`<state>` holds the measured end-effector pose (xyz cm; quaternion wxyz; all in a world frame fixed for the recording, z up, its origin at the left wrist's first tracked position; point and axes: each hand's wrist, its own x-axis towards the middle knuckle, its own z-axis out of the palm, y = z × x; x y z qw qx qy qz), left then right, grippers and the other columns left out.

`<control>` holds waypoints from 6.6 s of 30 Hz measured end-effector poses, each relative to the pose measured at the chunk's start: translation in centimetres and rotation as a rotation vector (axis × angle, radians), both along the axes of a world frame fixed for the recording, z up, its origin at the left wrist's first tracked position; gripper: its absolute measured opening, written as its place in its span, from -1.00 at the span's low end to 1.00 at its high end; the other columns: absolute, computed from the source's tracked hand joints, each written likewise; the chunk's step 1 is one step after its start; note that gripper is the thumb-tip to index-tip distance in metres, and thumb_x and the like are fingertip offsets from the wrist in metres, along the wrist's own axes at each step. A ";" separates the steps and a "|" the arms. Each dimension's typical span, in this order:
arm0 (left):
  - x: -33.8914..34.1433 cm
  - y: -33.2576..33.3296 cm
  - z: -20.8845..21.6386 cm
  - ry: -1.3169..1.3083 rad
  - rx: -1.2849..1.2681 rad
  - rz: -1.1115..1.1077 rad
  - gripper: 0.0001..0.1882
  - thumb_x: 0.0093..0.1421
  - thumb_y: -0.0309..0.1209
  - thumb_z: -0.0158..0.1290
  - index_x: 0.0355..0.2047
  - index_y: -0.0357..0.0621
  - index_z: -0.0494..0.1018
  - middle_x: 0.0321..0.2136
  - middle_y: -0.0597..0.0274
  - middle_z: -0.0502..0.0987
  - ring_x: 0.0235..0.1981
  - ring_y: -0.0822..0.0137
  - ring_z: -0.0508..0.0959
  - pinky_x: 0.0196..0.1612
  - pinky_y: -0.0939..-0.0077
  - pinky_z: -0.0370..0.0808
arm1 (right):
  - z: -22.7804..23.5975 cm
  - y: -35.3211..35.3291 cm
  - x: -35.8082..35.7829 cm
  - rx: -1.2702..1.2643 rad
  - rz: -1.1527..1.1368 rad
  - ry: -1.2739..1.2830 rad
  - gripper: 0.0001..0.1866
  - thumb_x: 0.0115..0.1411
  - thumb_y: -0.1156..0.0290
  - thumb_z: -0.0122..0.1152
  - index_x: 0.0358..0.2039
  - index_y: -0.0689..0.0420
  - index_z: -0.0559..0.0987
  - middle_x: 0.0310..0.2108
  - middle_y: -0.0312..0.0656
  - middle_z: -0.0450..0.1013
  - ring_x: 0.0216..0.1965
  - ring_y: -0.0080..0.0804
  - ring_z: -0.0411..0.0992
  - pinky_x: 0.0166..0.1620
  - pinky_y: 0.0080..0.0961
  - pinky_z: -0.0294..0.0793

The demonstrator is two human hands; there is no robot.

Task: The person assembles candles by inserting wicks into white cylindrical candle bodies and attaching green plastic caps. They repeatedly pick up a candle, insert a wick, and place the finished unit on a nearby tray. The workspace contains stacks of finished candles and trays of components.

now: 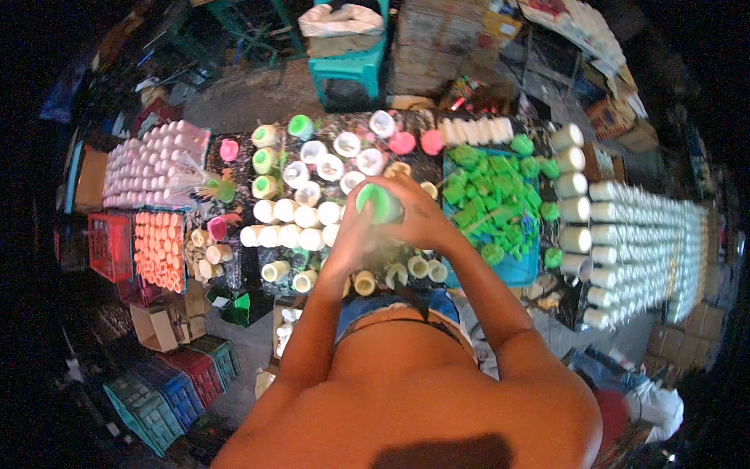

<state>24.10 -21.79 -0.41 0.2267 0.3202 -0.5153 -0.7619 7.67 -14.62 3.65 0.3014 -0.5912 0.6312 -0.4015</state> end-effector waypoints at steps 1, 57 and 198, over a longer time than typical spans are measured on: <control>-1.7 0.5 -0.9 0.094 0.104 -0.010 -0.41 0.51 -0.01 -0.19 0.39 -0.03 0.10 0.23 0.14 0.29 0.21 0.28 0.38 0.13 0.37 0.47 | 0.4 1.8 -0.6 0.057 -0.083 -0.043 -0.14 -0.05 0.28 0.49 0.32 0.04 0.39 0.16 -0.08 0.40 0.18 -0.18 0.36 0.17 -0.31 0.36; -23.8 20.1 -6.3 0.174 0.832 -0.008 -0.70 0.44 -0.21 -0.05 0.04 -0.07 0.46 -0.07 0.15 0.62 -0.08 0.11 0.62 0.04 0.08 0.58 | -7.5 25.2 -15.3 -0.374 -0.901 -0.832 -0.67 0.51 0.27 -0.04 -0.11 0.26 0.59 -0.29 -0.39 0.49 -0.25 -0.64 0.37 -0.11 -0.59 0.37; -18.1 16.5 -15.5 -0.338 -0.004 -0.446 -0.69 0.45 -0.11 -0.06 0.00 -0.04 0.37 -0.01 0.26 0.54 -0.13 0.37 0.58 -0.15 0.40 0.42 | -22.0 32.7 -26.4 0.659 -1.126 0.371 -0.46 0.06 0.22 0.43 -0.01 0.10 0.41 -0.10 0.15 0.52 -0.08 0.19 0.54 -0.08 0.07 0.56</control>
